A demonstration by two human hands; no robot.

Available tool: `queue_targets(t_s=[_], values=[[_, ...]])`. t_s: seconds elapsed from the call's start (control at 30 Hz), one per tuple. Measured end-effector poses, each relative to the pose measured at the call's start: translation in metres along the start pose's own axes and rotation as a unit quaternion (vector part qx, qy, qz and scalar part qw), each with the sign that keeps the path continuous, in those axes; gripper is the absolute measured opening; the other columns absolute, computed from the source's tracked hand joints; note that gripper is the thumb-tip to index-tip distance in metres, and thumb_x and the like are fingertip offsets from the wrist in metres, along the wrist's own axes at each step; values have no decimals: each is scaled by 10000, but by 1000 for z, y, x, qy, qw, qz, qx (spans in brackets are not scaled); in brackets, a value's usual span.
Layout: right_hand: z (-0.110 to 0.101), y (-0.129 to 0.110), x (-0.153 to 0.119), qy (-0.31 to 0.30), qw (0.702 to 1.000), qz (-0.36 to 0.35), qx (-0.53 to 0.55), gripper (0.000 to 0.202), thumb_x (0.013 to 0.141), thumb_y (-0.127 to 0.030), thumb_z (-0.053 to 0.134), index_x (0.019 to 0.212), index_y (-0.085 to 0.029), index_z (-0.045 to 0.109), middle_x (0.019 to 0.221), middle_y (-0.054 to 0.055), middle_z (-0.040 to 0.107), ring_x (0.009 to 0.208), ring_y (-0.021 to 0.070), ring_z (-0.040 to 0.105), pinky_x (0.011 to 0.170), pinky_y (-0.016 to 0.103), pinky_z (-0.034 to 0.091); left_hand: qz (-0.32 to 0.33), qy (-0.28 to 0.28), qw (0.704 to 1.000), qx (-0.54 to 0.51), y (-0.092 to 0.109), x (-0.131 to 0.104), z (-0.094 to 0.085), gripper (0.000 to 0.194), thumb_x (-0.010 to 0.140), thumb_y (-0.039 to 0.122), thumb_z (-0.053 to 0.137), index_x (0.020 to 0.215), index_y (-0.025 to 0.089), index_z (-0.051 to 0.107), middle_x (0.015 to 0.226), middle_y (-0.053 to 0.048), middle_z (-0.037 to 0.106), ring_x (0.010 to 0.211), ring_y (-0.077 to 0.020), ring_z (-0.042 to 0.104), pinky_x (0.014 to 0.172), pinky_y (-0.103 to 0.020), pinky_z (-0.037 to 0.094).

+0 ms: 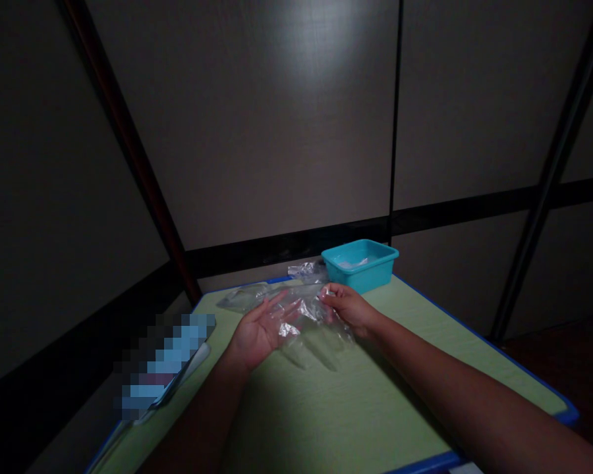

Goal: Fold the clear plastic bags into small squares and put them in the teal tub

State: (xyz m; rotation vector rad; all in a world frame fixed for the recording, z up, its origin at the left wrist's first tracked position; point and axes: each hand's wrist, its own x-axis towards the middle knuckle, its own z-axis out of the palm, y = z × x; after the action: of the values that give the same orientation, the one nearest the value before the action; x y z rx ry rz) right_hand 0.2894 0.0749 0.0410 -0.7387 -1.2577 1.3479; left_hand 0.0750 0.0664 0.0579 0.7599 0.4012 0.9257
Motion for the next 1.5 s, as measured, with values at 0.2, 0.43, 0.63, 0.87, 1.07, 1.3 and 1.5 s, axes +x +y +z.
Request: queue_targets(t_s=[0.2,0.43,0.63,0.87,1.07,1.3,1.5], values=[[0,-7,-5,-20,994,30,104,286,726,-455,628,837,-199,567,579,-45,549,461,90,499,469,232,442,13,-24,1000,11,-2,1,-1,481,892,339,419,1352,302,280,1188,-144,557,981,-312,597,819,-503,435],[6,-7,-6,-7,994,10,106,265,599,-294,763,686,-165,549,682,6,640,640,128,596,640,258,461,28,-2,1000,10,-1,2,-2,511,894,362,421,1364,352,219,1250,-136,511,1012,-311,584,811,-513,446],[-8,-11,4,160,983,-25,82,339,543,-352,778,660,-160,524,527,-34,584,435,75,516,450,189,402,15,-8,998,59,2,1,-6,516,900,348,418,1366,366,196,1280,-132,490,920,-254,635,752,-413,504],[-13,-16,6,187,973,-57,119,345,561,-387,755,674,-168,513,502,-48,549,396,70,474,408,186,394,-36,-11,991,128,2,1,-11,576,890,449,389,1383,388,97,1183,-151,559,665,-219,676,403,-209,455],[-13,-27,1,157,977,-11,140,257,761,-439,587,772,-184,560,613,-18,570,520,107,539,493,234,466,-36,18,991,127,3,3,-18,504,901,454,350,1373,335,222,970,-127,647,380,-83,519,327,-164,352],[5,-28,-13,-29,989,40,136,365,818,-512,476,1075,-263,548,1068,54,590,1038,197,524,762,335,475,-37,36,995,90,3,1,-7,473,929,426,231,1378,281,204,820,-136,670,341,-100,471,330,-174,325],[0,-7,-4,101,991,69,-48,319,695,-382,650,953,-229,541,905,27,568,815,173,550,590,269,456,-25,35,995,86,4,-2,-2,483,929,415,232,1387,265,187,839,-156,666,399,-122,518,390,-199,376]])
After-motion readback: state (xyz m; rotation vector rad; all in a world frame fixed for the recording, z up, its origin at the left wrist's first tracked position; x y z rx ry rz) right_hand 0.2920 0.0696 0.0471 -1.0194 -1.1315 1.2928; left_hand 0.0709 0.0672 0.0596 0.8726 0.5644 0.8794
